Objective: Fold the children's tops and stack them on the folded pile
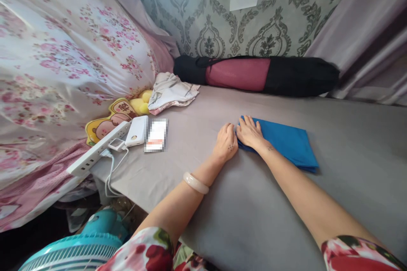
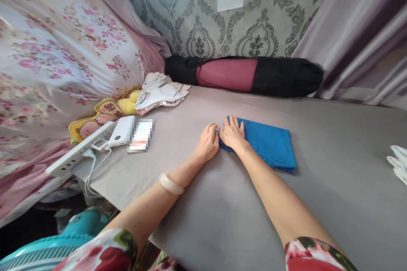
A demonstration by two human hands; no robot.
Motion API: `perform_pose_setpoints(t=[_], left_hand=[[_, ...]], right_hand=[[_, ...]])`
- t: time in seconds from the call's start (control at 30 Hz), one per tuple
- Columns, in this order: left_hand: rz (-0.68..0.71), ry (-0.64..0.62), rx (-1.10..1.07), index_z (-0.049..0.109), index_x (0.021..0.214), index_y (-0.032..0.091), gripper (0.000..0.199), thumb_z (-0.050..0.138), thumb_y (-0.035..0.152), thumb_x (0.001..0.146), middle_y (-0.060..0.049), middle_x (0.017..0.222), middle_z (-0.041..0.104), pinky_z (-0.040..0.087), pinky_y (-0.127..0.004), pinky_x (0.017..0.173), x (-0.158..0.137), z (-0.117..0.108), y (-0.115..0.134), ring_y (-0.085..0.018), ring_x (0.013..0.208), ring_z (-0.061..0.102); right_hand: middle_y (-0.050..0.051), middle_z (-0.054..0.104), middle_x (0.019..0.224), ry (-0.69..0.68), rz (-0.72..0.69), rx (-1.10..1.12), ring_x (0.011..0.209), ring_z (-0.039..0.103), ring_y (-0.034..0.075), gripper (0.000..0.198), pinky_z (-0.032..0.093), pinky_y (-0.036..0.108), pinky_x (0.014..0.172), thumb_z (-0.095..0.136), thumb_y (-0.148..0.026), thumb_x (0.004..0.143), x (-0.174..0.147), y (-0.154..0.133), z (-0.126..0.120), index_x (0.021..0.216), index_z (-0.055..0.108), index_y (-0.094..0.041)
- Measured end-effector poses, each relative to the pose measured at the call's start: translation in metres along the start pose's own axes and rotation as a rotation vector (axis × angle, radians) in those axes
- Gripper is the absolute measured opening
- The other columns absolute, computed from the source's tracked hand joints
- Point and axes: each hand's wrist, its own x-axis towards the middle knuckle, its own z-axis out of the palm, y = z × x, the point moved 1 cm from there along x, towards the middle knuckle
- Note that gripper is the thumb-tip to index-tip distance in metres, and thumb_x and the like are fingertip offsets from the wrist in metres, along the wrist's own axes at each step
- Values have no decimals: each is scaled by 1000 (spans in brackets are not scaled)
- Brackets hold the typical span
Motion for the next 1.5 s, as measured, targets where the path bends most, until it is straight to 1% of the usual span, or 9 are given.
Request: perform_pose_setpoints(t=[0.13,0.27,0.47,0.63,0.77,1.0,1.17,1.37,1.5], left_hand=[[-19,30,-39,44,126,14,35,27,22,97,-18,131,54,41,-47,109,1,-3,2,-25,127,50],[-32,46,-47,45,124,15,35,26,29,99,-18,129,56,42,-45,109,1,-5,4,-24,125,51],[1,10,-28,46,125,14,38,24,33,101,-16,130,57,42,-42,110,0,-6,6,-23,126,51],[73,-64,10,46,130,14,40,24,32,101,-15,135,55,40,-39,111,0,-10,11,-21,130,49],[160,-189,90,44,136,15,44,29,36,101,-13,146,49,32,-42,116,-4,-12,18,-22,138,41],[262,-386,221,43,142,20,50,26,44,101,-8,154,39,22,-46,119,-7,-11,23,-22,144,30],[268,-405,238,43,144,20,51,26,44,101,-9,154,39,23,-45,118,-7,-12,23,-22,144,32],[291,-405,265,45,143,28,48,25,43,102,-7,154,39,25,-45,117,-7,-14,24,-23,143,33],[286,-398,267,48,141,27,49,25,44,102,-8,153,40,26,-46,117,-7,-14,24,-23,143,33]], right_hand=[[17,23,159,17,-55,-30,148,16,29,57,16,53,117,19,-30,99,-16,-6,0,148,34,-5],[15,22,160,-4,-23,-21,148,15,27,58,14,51,119,16,-30,100,-27,-10,2,149,33,-6],[13,24,160,34,-14,73,149,15,25,57,12,49,120,17,-29,98,-27,-8,6,149,34,-8],[14,30,158,129,82,202,146,24,23,59,24,42,117,13,-30,98,-20,6,0,148,35,-7],[15,29,158,184,132,106,147,21,26,59,19,48,118,16,-32,98,-22,27,-9,148,34,-5],[17,25,159,70,234,15,147,18,29,64,14,53,118,12,-38,100,-27,50,4,151,28,-4],[16,25,159,40,244,3,147,19,28,64,11,52,119,12,-37,100,-27,48,7,153,25,-4],[14,21,160,-33,260,87,148,16,26,64,12,50,119,11,-39,99,-29,53,-7,153,23,-6],[15,24,160,37,258,8,148,16,28,64,11,54,118,13,-39,100,-35,67,-14,152,27,-7]])
